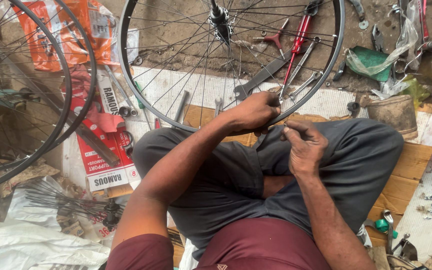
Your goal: The person sits on the floor and works on a bicycle wheel, using a wrench to tighten the spokes. They rotate the wheel to access different sections and continue adjusting the spokes with the tool.
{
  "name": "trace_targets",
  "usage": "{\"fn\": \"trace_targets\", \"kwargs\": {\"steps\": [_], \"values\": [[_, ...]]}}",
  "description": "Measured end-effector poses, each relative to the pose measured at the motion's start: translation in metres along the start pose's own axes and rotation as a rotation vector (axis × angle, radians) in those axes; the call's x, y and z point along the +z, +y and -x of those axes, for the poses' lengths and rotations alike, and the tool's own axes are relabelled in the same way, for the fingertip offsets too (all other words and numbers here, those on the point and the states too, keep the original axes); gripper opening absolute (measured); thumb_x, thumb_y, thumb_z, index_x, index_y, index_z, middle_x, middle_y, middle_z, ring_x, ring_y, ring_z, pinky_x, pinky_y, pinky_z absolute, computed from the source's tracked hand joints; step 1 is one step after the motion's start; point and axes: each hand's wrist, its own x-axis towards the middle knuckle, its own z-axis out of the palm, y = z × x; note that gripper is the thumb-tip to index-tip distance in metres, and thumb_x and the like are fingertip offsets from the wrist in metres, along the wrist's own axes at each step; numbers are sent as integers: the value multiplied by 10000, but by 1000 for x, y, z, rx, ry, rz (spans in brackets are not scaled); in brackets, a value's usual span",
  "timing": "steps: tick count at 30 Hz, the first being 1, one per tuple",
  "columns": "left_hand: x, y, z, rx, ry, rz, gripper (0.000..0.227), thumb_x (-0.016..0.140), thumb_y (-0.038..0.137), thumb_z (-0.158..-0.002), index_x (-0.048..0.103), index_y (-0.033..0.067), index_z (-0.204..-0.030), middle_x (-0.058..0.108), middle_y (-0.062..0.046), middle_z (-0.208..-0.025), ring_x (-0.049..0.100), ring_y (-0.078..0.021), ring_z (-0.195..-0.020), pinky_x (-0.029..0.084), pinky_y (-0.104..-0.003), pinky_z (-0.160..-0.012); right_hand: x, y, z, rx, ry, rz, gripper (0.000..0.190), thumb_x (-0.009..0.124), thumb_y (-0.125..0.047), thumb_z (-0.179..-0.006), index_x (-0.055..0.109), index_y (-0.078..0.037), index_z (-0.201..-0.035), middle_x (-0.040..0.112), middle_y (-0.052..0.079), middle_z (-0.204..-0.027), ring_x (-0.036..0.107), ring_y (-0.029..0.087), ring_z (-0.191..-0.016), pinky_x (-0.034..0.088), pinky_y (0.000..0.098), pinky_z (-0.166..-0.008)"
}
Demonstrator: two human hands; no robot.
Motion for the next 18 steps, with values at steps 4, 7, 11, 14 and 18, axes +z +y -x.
{"fn": "trace_targets", "kwargs": {"steps": [4,7,11,14,18], "values": [[1,2,1,-9,13,-12,255,522,186,-1003,619,-48,-1031,627,-82,-683,633,-151,-527,535,-314,-451,2,7,-6,-39,52,19,163,743,130,-905,732,24,-1028,708,63,-943,662,116,-804,553,239,-731],[3,4,3,-9,13,32,259,516,186,-1009,607,-54,-1044,636,-78,-706,629,-152,-533,534,-313,-451,11,8,-7,-110,57,110,163,745,121,-903,727,5,-1017,701,29,-926,646,83,-811,535,213,-736],[4,0,1,1,15,31,274,495,202,-1027,590,-51,-1072,644,-71,-727,619,-146,-539,536,-312,-456,21,0,-2,-221,28,305,158,742,105,-917,726,-19,-1013,704,23,-938,658,81,-844,544,206,-754],[5,-4,-4,-12,30,-7,283,494,199,-1037,601,-62,-1066,631,-96,-702,619,-158,-524,536,-318,-450,30,1,1,-258,0,343,139,724,98,-911,719,-21,-983,698,24,-931,649,84,-841,536,221,-757],[8,-14,-9,45,94,-10,255,537,179,-1006,632,-53,-1055,656,-102,-713,642,-167,-518,533,-342,-419,32,6,8,-386,15,383,135,693,111,-892,698,-2,-967,681,34,-948,645,107,-869,540,255,-795]]}}
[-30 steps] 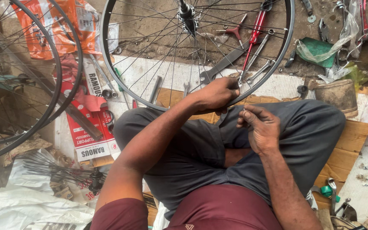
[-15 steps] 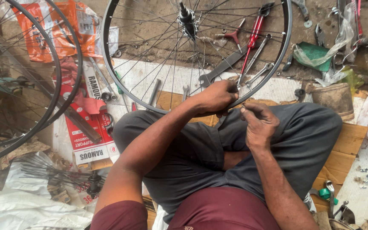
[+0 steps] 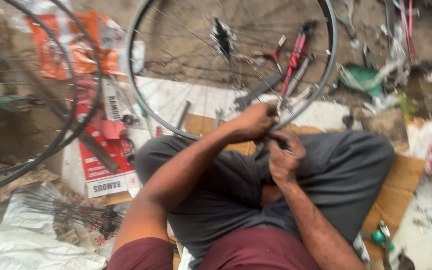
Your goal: The person sits on the floor and works on a bicycle wheel, using a wrench to tighten the spokes. They rotate the wheel to access different sections and continue adjusting the spokes with the tool.
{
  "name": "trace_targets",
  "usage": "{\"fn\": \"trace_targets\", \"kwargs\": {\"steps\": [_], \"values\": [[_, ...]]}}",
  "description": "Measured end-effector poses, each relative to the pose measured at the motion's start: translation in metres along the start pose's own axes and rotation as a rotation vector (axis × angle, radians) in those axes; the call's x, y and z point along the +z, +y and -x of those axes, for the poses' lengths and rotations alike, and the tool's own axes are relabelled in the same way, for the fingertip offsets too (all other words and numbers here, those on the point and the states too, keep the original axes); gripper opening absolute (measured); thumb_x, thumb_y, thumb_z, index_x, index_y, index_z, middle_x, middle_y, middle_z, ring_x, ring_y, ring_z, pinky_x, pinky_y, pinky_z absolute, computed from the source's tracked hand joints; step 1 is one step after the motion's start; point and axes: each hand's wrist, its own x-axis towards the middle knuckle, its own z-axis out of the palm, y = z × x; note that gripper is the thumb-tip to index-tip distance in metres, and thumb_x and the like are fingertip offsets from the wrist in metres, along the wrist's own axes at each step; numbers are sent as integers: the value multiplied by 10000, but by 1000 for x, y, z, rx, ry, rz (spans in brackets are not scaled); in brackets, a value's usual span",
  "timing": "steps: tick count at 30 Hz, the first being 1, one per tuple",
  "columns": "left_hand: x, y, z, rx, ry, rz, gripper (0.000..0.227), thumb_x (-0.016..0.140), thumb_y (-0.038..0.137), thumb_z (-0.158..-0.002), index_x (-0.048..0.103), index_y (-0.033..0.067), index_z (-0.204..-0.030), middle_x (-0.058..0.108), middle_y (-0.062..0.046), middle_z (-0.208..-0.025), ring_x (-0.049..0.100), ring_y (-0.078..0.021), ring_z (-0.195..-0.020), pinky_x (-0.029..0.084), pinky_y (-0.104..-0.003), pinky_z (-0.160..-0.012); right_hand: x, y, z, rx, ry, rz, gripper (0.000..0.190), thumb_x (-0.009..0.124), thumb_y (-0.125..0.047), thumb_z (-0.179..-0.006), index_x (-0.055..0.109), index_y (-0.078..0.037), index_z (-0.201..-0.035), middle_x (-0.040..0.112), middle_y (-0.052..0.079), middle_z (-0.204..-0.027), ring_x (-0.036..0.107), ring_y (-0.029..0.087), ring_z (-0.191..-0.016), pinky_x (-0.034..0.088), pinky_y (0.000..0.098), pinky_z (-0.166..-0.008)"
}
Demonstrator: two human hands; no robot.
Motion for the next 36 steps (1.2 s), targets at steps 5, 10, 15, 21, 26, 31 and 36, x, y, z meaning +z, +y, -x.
{"fn": "trace_targets", "kwargs": {"steps": [5,10,15,21,26,31,36], "values": [[2,-8,0,22,24,44,215,568,152,-969,642,-29,-1057,680,-104,-714,674,-187,-511,547,-353,-421,5,19,-5,-12,90,-122,154,722,125,-909,674,0,-983,662,35,-972,627,108,-888,533,246,-822],[0,-9,7,38,24,110,251,551,167,-990,646,-62,-1023,639,-124,-678,620,-194,-455,511,-358,-386,11,32,3,112,149,-362,169,740,122,-942,660,-18,-992,629,17,-902,572,79,-778,491,222,-726],[-2,-7,10,43,-4,55,279,537,177,-1002,649,-78,-1016,642,-123,-648,620,-195,-437,507,-354,-373,11,32,6,74,136,-297,153,728,116,-940,656,-10,-990,650,22,-926,592,79,-801,503,221,-743],[-2,-4,12,20,-15,62,280,523,195,-1018,630,-58,-1073,639,-112,-640,626,-191,-462,513,-351,-389,14,21,8,13,108,-253,148,724,118,-940,656,-8,-979,655,27,-952,609,83,-840,532,231,-774],[0,-5,13,7,-6,73,297,518,199,-1035,632,-72,-1076,655,-109,-679,621,-179,-476,511,-343,-396,15,21,10,32,108,-331,151,728,123,-941,665,-7,-984,667,34,-953,613,82,-842,530,224,-777],[1,-7,12,38,-11,39,306,523,188,-1025,657,-87,-1035,671,-144,-692,630,-193,-450,507,-346,-374,14,38,10,100,175,-433,184,747,129,-908,665,-14,-989,667,31,-912,610,88,-777,522,224,-728],[3,-12,2,40,34,-4,277,561,170,-1001,673,-82,-1025,691,-153,-726,641,-207,-441,531,-362,-378,13,48,6,154,220,-571,190,743,137,-890,678,-16,-982,684,49,-901,605,101,-749,519,229,-723]]}}
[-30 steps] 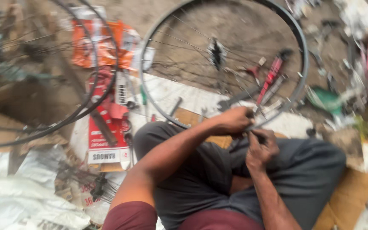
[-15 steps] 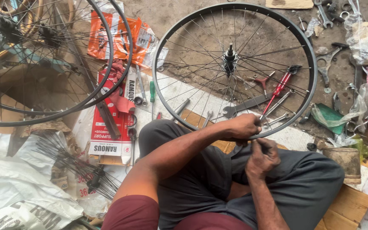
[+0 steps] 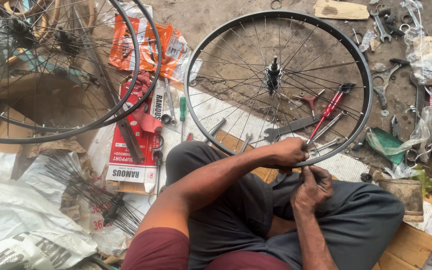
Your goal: The person sits on the floor and works on a bicycle wheel, using a wrench to tighten the spokes. They rotate the wheel to access different sections and continue adjusting the spokes with the tool.
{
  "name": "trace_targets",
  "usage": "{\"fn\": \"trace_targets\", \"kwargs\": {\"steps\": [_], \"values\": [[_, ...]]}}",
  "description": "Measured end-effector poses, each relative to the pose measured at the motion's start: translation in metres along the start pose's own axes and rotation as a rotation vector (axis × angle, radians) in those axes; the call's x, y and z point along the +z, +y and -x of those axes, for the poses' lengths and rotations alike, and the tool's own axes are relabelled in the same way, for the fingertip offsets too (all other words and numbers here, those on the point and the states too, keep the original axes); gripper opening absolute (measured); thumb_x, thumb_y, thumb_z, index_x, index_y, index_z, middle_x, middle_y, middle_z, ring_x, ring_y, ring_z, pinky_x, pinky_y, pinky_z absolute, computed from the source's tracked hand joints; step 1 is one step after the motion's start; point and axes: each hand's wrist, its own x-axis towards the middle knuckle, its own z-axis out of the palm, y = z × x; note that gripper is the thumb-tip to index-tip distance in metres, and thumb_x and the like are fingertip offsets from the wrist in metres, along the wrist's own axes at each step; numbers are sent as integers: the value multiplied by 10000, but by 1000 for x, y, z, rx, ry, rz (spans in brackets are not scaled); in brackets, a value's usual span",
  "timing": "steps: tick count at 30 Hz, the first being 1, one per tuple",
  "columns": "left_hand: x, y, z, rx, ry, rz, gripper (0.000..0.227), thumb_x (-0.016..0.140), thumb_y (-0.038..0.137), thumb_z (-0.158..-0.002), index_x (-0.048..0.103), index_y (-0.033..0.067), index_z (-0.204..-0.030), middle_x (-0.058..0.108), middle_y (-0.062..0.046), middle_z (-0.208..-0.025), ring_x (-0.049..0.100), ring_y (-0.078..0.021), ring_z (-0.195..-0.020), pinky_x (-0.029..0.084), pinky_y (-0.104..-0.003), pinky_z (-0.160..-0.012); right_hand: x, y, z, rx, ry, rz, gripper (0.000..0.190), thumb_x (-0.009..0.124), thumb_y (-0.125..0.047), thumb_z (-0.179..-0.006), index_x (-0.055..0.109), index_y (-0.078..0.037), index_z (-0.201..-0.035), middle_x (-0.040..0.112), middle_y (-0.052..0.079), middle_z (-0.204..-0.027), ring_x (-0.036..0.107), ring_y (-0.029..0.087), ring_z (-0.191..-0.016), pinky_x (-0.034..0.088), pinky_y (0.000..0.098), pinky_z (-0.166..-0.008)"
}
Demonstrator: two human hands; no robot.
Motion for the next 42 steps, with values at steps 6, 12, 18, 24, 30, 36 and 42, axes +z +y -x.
{"fn": "trace_targets", "kwargs": {"steps": [6,12,18,24,30,36,42], "values": [[2,-6,-2,-3,-8,9,286,547,178,-1013,660,-84,-1021,683,-173,-722,639,-216,-449,528,-373,-380,2,-4,10,-149,-132,291,177,762,136,-894,684,-3,-969,678,59,-935,624,114,-829,539,255,-785],[-4,0,12,2,-28,68,293,547,180,-1004,652,-73,-1107,694,-153,-782,663,-222,-506,552,-390,-442,-17,-6,-5,-195,-154,516,144,716,77,-986,668,5,-1101,677,68,-1046,641,120,-945,552,265,-863],[-3,-4,-8,190,-71,-414,280,580,114,-879,641,-29,-1112,737,-142,-741,744,-175,-571,587,-344,-504,-38,-11,-18,299,99,247,97,715,-23,-970,693,-22,-1064,654,13,-881,578,85,-681,473,229,-571],[-9,1,2,21,-83,154,225,509,59,-881,616,-56,-1042,623,-108,-660,620,-193,-467,535,-347,-424,-23,-25,-4,64,-166,255,133,680,83,-939,720,7,-1041,640,7,-961,538,70,-718,447,216,-638],[-8,4,4,8,-60,59,237,497,60,-910,633,-82,-1043,639,-99,-681,652,-174,-491,561,-337,-435,-9,-22,-6,18,-140,198,179,711,169,-930,691,5,-999,681,29,-998,645,95,-884,554,229,-804],[-5,2,2,11,-64,-7,234,483,136,-1001,608,-50,-1068,655,-92,-709,658,-154,-502,569,-320,-439,-2,-15,-2,-42,-93,286,176,742,155,-923,697,0,-993,659,13,-975,628,81,-876,542,212,-787],[-7,1,1,-26,-91,9,226,502,125,-996,625,-59,-1040,669,-101,-729,653,-162,-492,547,-323,-415,0,-10,2,64,-84,111,179,749,153,-914,699,-6,-979,696,35,-959,629,71,-792,514,198,-696]]}}
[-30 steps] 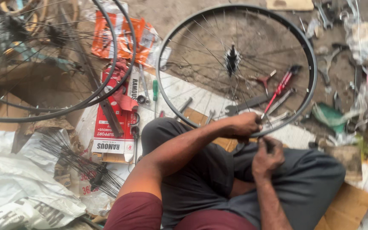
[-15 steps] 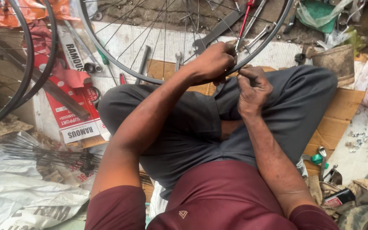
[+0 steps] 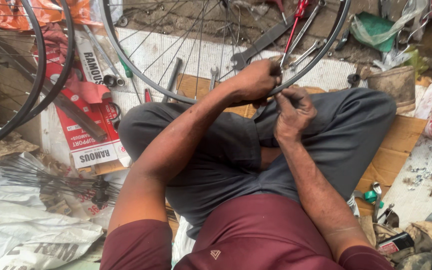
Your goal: The person sits on the floor and works on a bicycle wheel, using a wrench to tighten the spokes. They rotate the wheel to access different sections and continue adjusting the spokes with the tool.
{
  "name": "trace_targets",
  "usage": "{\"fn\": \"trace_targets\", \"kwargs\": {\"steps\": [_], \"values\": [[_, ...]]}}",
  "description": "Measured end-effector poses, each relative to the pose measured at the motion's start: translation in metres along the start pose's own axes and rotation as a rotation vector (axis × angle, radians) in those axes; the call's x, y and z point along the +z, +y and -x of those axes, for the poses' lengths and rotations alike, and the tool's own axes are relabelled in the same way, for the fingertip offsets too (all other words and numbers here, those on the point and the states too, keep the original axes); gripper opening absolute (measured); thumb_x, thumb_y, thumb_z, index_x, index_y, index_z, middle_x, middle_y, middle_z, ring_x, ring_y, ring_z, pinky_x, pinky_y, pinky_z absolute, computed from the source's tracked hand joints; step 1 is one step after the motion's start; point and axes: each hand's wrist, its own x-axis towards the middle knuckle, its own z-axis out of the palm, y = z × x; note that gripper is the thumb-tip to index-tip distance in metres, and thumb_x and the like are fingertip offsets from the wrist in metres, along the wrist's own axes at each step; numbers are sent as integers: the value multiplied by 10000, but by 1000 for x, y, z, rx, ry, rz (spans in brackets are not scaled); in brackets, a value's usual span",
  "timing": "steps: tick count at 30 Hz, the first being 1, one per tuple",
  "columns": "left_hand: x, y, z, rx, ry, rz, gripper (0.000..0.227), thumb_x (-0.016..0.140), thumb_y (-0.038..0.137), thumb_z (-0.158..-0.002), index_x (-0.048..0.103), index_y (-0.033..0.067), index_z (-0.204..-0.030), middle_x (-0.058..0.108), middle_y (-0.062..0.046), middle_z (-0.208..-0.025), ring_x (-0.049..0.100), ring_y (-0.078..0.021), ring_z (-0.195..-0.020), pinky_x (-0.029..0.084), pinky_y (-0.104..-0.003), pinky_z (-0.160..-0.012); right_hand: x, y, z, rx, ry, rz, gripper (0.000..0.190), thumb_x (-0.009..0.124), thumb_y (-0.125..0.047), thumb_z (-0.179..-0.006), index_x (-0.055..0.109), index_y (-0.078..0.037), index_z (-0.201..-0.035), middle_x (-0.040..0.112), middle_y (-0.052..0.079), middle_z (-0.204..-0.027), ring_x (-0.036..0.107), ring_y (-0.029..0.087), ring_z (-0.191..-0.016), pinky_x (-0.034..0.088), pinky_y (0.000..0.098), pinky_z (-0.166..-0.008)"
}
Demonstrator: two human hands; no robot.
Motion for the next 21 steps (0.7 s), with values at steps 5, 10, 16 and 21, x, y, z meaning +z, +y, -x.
{"fn": "trace_targets", "kwargs": {"steps": [5,10,16,21], "values": [[-1,-3,3,5,10,-1,210,524,124,-979,632,-53,-1016,656,-107,-691,646,-171,-470,525,-330,-383,-1,-1,1,-40,-36,101,156,752,131,-939,689,4,-1004,702,45,-998,654,99,-882,556,226,-814],[1,-6,5,24,32,26,191,530,99,-952,621,-58,-1013,653,-99,-685,642,-183,-456,510,-340,-373,-7,1,-7,15,-40,70,187,767,128,-905,683,-2,-1011,713,51,-978,685,118,-901,591,251,-869],[0,-4,9,11,39,-5,208,527,109,-964,622,-73,-994,645,-115,-672,634,-186,-449,510,-348,-371,-11,4,-9,-103,-111,227,213,782,110,-936,644,-10,-1045,687,32,-987,660,96,-908,578,240,-855],[-2,-4,12,29,43,33,186,534,77,-925,622,-71,-998,643,-112,-667,641,-188,-443,516,-356,-370,-13,-1,-8,-66,-134,222,224,790,52,-943,633,-22,-1084,689,27,-986,662,89,-878,569,228,-822]]}}
